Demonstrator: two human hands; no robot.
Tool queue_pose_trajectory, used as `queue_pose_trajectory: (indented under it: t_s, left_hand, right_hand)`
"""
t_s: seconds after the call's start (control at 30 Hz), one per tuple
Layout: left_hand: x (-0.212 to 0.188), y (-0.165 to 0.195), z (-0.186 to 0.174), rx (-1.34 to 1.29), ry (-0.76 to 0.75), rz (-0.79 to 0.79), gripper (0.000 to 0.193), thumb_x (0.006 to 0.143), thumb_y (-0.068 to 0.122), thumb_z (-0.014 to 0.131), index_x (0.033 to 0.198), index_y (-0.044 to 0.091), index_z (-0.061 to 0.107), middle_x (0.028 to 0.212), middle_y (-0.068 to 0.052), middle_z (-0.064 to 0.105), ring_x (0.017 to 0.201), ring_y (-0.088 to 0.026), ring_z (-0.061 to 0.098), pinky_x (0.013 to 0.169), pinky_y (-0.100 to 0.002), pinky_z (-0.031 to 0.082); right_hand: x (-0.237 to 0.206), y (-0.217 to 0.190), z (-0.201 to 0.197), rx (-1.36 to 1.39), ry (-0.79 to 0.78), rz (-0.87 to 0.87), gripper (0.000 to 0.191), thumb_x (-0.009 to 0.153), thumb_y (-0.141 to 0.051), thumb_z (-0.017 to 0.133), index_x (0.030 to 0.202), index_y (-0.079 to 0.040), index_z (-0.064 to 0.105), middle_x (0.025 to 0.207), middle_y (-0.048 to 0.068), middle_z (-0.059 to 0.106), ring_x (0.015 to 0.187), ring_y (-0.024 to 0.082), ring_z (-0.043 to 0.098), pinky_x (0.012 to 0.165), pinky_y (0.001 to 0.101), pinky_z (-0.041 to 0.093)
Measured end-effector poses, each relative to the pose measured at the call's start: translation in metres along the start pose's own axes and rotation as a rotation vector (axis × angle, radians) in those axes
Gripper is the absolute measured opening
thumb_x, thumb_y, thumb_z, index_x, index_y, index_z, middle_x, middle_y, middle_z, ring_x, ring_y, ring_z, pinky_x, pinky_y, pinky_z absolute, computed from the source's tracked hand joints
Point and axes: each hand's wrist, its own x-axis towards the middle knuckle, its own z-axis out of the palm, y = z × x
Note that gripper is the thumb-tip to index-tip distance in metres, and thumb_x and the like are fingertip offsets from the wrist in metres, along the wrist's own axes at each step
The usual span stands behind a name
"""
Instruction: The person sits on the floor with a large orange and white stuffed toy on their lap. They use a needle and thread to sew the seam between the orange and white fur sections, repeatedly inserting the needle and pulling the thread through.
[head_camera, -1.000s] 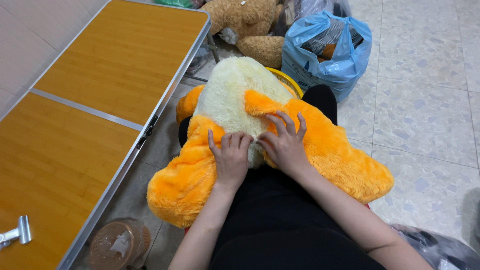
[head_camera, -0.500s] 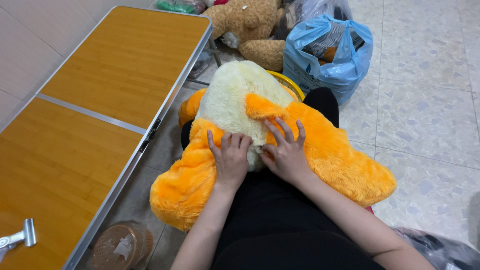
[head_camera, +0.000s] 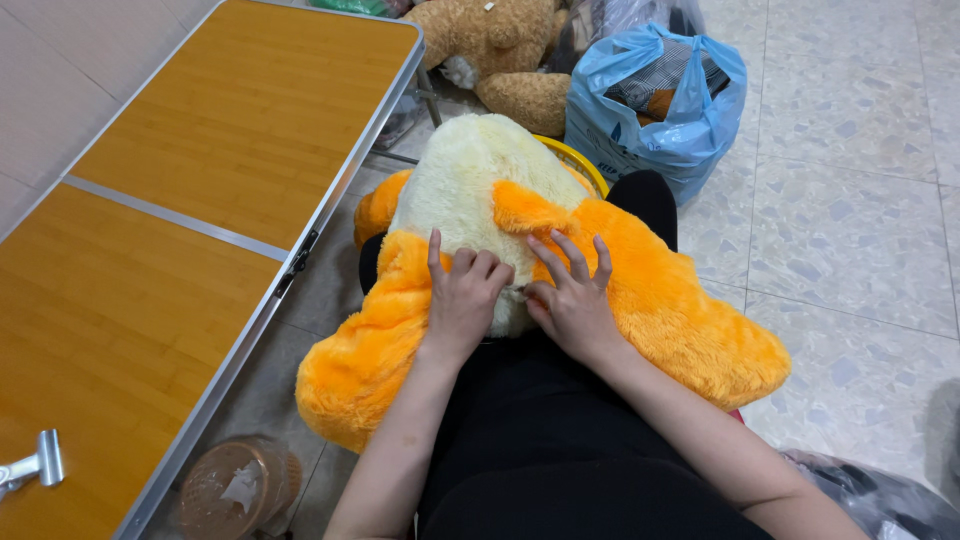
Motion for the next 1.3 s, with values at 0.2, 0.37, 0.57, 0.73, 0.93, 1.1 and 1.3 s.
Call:
queue_pose_trajectory:
  t_s: [0.2,0.37,0.57,0.73,0.93,1.1,1.3]
  left_hand:
    - [0.003,-0.007,-0.004,-0.021,-0.061,0.058,0.009,0.088,0.014,0.065,0.088,0.023,0.068,0.089,0.004,0.057,0.099,-0.019,0.058,0.123,-0.066,0.014]
    - [0.0,-0.005,-0.004,-0.004,0.056,0.009,0.008,0.09,0.016,0.066,0.092,0.023,0.069,0.093,0.004,0.056,0.103,-0.019,0.057,0.125,-0.066,0.013]
    - [-0.003,-0.007,-0.002,0.025,0.039,0.073,0.009,0.088,0.014,0.067,0.091,0.023,0.068,0.093,0.005,0.056,0.107,-0.018,0.057,0.125,-0.067,0.011]
    - [-0.001,-0.009,-0.004,-0.033,0.02,0.059,0.012,0.089,0.012,0.067,0.088,0.024,0.067,0.09,0.005,0.055,0.106,-0.018,0.057,0.124,-0.068,0.008]
    - [0.004,-0.012,-0.008,-0.102,-0.048,0.022,0.016,0.087,0.008,0.066,0.086,0.024,0.067,0.088,0.005,0.056,0.104,-0.02,0.057,0.124,-0.069,0.007]
    - [0.004,-0.012,-0.008,-0.134,-0.099,0.023,0.018,0.085,0.006,0.064,0.085,0.023,0.068,0.088,0.003,0.055,0.105,-0.021,0.057,0.122,-0.071,0.008]
    - [-0.003,-0.008,-0.005,-0.165,-0.105,0.041,0.017,0.085,0.005,0.064,0.089,0.021,0.069,0.09,0.0,0.056,0.105,-0.023,0.057,0.122,-0.071,0.01]
  right_hand:
    - [-0.001,-0.004,0.001,-0.023,0.029,-0.006,0.01,0.085,-0.026,0.076,0.09,-0.018,0.075,0.156,0.003,0.05,0.152,0.028,0.031,0.123,0.062,0.006]
    - [0.0,-0.007,-0.003,0.006,0.018,0.002,0.01,0.081,-0.027,0.077,0.084,-0.018,0.074,0.154,0.004,0.05,0.151,0.03,0.031,0.121,0.0627,0.006]
    - [0.001,-0.011,-0.006,0.007,0.035,-0.006,0.01,0.082,-0.027,0.077,0.084,-0.018,0.074,0.155,0.003,0.051,0.152,0.029,0.032,0.122,0.0623,0.006]
    - [0.001,-0.012,-0.007,-0.008,0.04,-0.005,0.011,0.084,-0.029,0.077,0.087,-0.019,0.074,0.155,0.003,0.051,0.152,0.029,0.032,0.122,0.0623,0.006]
    - [0.002,-0.012,-0.008,-0.04,0.036,-0.008,0.011,0.086,-0.029,0.077,0.088,-0.019,0.075,0.155,0.002,0.051,0.151,0.028,0.032,0.122,0.0619,0.006]
    - [0.003,-0.01,-0.005,-0.035,0.04,0.004,0.01,0.086,-0.029,0.077,0.089,-0.02,0.075,0.154,0.001,0.052,0.151,0.027,0.033,0.122,0.0617,0.006]
    - [0.003,-0.006,-0.001,-0.049,0.059,-0.024,0.01,0.086,-0.03,0.077,0.089,-0.021,0.075,0.153,-0.001,0.053,0.15,0.026,0.034,0.122,0.0614,0.006]
